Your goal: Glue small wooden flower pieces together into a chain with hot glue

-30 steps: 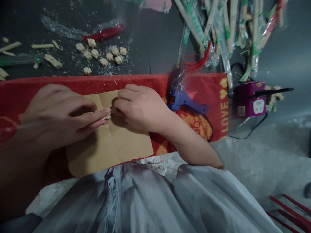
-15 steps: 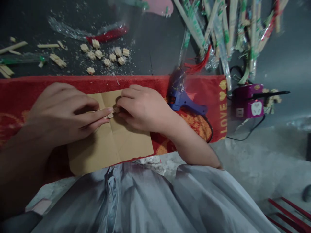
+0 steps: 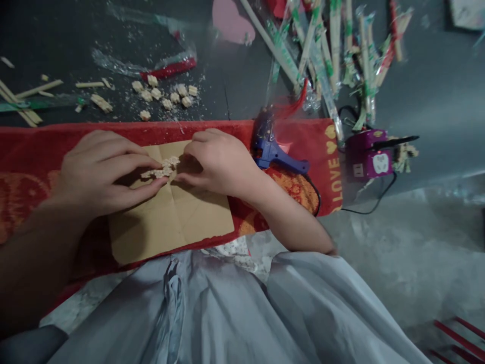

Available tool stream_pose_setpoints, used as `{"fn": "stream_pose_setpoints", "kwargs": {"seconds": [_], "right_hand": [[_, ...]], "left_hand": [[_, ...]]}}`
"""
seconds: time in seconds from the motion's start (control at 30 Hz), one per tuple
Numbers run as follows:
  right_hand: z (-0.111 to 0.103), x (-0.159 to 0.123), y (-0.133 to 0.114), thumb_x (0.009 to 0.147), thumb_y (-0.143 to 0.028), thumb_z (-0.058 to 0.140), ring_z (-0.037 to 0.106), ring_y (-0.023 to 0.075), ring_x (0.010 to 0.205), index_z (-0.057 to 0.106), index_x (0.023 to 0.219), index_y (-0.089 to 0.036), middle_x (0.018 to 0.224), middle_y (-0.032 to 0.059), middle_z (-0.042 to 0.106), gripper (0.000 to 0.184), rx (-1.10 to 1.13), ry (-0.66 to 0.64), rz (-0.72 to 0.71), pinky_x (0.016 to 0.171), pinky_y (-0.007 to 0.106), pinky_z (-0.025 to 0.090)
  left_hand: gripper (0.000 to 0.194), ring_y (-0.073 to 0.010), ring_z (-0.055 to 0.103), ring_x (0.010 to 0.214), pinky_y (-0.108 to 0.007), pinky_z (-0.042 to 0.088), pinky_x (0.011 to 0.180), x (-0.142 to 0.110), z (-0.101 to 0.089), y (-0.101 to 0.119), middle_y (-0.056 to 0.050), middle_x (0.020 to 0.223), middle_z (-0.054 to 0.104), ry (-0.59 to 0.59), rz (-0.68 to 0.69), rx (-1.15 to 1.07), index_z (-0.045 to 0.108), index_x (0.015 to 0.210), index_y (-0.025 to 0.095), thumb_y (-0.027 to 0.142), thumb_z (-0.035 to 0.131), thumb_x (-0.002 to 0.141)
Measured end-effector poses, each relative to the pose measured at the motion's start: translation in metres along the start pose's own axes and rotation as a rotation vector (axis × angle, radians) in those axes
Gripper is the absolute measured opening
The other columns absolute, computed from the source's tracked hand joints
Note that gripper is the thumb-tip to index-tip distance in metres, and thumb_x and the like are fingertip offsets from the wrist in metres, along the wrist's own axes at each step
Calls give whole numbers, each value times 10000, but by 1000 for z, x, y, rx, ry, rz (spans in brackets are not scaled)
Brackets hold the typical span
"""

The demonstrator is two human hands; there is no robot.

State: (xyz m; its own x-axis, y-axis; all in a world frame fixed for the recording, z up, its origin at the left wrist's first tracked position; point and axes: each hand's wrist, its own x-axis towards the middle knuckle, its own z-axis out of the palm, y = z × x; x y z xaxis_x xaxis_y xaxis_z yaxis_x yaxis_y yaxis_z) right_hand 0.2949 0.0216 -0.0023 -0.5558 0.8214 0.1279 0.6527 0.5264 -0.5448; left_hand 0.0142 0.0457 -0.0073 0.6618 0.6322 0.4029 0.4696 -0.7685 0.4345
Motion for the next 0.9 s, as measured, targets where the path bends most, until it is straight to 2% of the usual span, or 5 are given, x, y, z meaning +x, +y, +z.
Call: {"fn": "stream_pose_setpoints", "kwargs": {"seconds": [0.23,0.37,0.5,0.77,0.9], "right_hand": [[4,11,0,1028,-397,892,599,151,835,814,956,-165,876,15,726,255,275,79,9,829,311,451],[8,15,4,1081,-618,802,583,132,790,842,967,-149,872,26,744,484,495,130,-11,791,301,455],[13,20,7,1011,-789,800,565,125,747,822,887,-154,826,26,744,647,605,134,4,716,285,441],[5,17,4,1022,-415,779,637,134,761,830,882,-176,857,45,801,281,514,210,-5,714,283,487],[-7,12,9,1038,-426,784,701,157,819,843,892,-196,895,48,823,278,469,442,42,784,309,554]], "left_hand": [[144,-258,749,932,-442,593,854,-2,-2,3,-9,1028,821,162,99,28,791,1125,331,334,890,1020],[109,-256,760,970,-452,621,918,-5,-2,6,0,1060,812,157,38,19,772,1129,360,332,838,1047],[156,-248,778,977,-448,643,924,-8,0,7,11,1092,823,150,30,89,751,1169,390,318,813,1045],[58,-241,803,921,-441,692,850,-5,7,13,2,1023,821,255,-9,122,743,1087,356,343,783,1046],[81,-235,812,910,-424,693,838,-3,7,13,-4,1008,846,273,-153,24,760,1006,334,398,767,1055]]}}
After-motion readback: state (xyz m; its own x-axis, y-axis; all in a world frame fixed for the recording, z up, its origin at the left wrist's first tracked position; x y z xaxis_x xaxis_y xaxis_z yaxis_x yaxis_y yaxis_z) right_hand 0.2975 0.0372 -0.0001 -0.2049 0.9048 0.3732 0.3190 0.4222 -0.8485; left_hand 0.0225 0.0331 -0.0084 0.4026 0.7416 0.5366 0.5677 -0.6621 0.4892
